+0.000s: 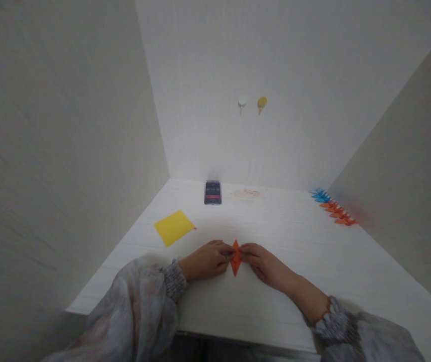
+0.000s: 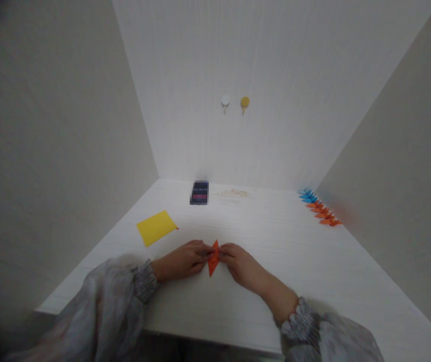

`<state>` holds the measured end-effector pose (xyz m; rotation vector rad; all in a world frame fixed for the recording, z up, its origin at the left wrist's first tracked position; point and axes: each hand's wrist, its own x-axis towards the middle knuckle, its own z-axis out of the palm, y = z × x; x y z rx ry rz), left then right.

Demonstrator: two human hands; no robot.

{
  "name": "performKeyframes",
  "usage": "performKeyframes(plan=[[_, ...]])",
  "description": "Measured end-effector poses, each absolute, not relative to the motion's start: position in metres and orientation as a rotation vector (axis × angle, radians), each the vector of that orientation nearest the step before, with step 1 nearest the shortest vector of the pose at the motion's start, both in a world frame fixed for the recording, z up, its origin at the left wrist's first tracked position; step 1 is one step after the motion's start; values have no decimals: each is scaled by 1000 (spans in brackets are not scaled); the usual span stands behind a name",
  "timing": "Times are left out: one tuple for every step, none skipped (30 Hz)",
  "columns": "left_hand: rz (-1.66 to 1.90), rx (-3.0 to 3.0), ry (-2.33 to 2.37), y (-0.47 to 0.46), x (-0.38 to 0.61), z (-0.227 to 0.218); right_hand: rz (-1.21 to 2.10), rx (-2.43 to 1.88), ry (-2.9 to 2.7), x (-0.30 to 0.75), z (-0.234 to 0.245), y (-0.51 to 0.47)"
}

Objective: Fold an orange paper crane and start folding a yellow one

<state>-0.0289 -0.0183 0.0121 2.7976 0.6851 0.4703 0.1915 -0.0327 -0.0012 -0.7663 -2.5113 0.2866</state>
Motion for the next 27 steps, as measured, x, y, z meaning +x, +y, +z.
performKeyframes(plan=[[467,2779,689,-18,-30,13,292,-772,-2514,190,0,-33],[456,2760,694,-18,-30,14,302,-781,-2514,189,1,-33],[440,2743,693,-18,-31,15,314,-788,-2518,189,3,-33],[423,2730,688,-17,-32,16,324,-796,-2521,188,3,-34],[413,2720,681,-17,-33,17,329,-802,-2523,188,4,-34],[411,2711,675,-17,-33,18,326,-804,-2522,189,4,-35],[418,2702,672,-16,-33,18,317,-804,-2516,190,3,-35],[432,2691,673,-16,-33,18,304,-804,-2506,190,2,-34],[450,2679,680,-15,-32,17,291,-806,-2496,191,1,-33],[472,2663,695,-14,-31,16,278,-809,-2484,191,0,-32],[493,2646,709,-13,-29,14,268,-818,-2474,190,-1,-31],[513,2628,725,-13,-27,13,261,-833,-2470,190,-2,-29],[536,2609,742,-12,-26,11,256,-844,-2470,189,-2,-28],[557,2592,759,-12,-24,10,258,-862,-2474,187,-2,-26],[580,2578,773,-11,-23,9,263,-877,-2476,186,-2,-25],[600,2566,783,-11,-21,8,272,-887,-2476,185,-2,-24],[616,2555,792,-11,-20,7,285,-896,-2470,183,-1,-23],[627,2546,801,-11,-19,6,299,-903,-2459,182,-1,-22],[634,2535,814,-12,-17,6,313,-911,-2444,181,0,-22],[639,2521,836,-12,-15,5,329,-921,-2425,180,0,-22],[647,2503,868,-12,-13,4,344,-933,-2405,179,-1,-22],[662,2481,905,-12,-11,4,357,-946,-2384,178,-1,-22],[683,2455,943,-11,-9,3,369,-958,-2364,177,-1,-22],[706,2424,975,-11,-6,3,379,-967,-2346,176,-2,-22],[727,2392,999,-11,-4,2,387,-975,-2329,175,-2,-22],[742,2358,1014,-11,-2,2,395,-984,-2316,174,-3,-22],[753,2324,1023,-11,-1,2,403,-992,-2302,174,-4,-22]])
